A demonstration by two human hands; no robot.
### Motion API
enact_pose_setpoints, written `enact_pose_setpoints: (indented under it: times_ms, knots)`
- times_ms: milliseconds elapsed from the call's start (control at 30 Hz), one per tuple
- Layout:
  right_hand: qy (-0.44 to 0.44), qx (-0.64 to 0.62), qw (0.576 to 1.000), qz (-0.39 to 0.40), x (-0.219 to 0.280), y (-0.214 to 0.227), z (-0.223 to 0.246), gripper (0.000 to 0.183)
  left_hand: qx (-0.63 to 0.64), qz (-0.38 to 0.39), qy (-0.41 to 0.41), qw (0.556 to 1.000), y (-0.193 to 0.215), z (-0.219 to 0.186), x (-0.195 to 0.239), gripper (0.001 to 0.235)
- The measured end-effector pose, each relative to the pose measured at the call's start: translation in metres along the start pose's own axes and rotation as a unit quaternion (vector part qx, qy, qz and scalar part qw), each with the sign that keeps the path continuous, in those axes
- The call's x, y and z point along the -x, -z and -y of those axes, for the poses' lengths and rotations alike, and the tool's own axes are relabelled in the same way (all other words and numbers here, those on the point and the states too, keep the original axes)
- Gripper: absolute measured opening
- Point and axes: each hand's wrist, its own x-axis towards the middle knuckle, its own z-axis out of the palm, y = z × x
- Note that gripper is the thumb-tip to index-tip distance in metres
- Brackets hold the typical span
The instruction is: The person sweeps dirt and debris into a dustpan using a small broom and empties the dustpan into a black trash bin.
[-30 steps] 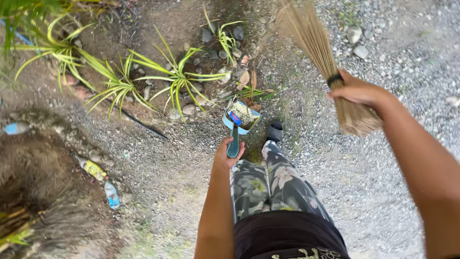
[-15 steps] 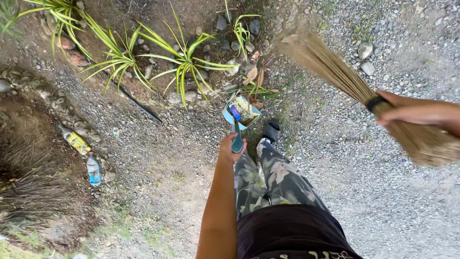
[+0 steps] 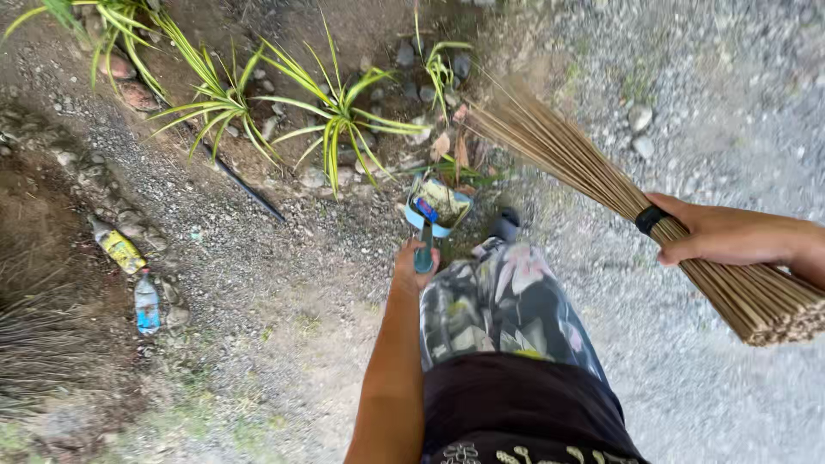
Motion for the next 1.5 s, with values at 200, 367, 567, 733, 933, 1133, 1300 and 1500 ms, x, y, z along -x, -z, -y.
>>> enact_pose_setpoints:
  times_ms: [200, 367, 567, 733, 933, 1133, 1300, 1500]
  knots:
    - [0.028, 0.100, 0.993, -0.050, -0.099, 0.157, 0.114, 0.105, -0.010, -0.040, 0.062, 0.997, -0.009, 0.035, 0.001, 0.018]
    - [0.038, 0.192, 0.973, -0.123, -0.257, 0.248, 0.224, 0.122, -0.035, -0.083, 0.018, 0.996, -0.028, 0.073, -0.007, 0.017]
    - [-0.032, 0.244, 0.969, -0.002, -0.316, 0.259, 0.169, 0.125, -0.026, -0.063, -0.004, 0.998, -0.038, 0.086, -0.038, 0.020]
    - [-0.144, 0.337, 0.927, 0.086, -0.177, 0.288, 0.058, 0.123, -0.032, -0.113, -0.008, 0.993, -0.066, 0.074, -0.041, 0.019]
    - [-0.127, 0.430, 0.892, 0.055, -0.110, 0.288, 0.072, 0.118, -0.022, -0.129, 0.015, 0.991, -0.076, 0.067, -0.026, 0.019]
    - [-0.020, 0.404, 0.911, -0.079, -0.245, 0.247, 0.150, 0.114, -0.007, -0.077, -0.013, 0.997, -0.052, 0.075, -0.027, 0.023]
    - [-0.114, 0.403, 0.907, 0.055, -0.229, 0.238, 0.049, 0.124, -0.029, -0.046, -0.019, 0.998, -0.036, 0.077, -0.025, 0.022]
    - [-0.076, 0.257, 0.962, 0.058, -0.120, 0.230, -0.061, 0.132, -0.034, -0.107, 0.020, 0.994, -0.034, 0.068, -0.026, 0.023]
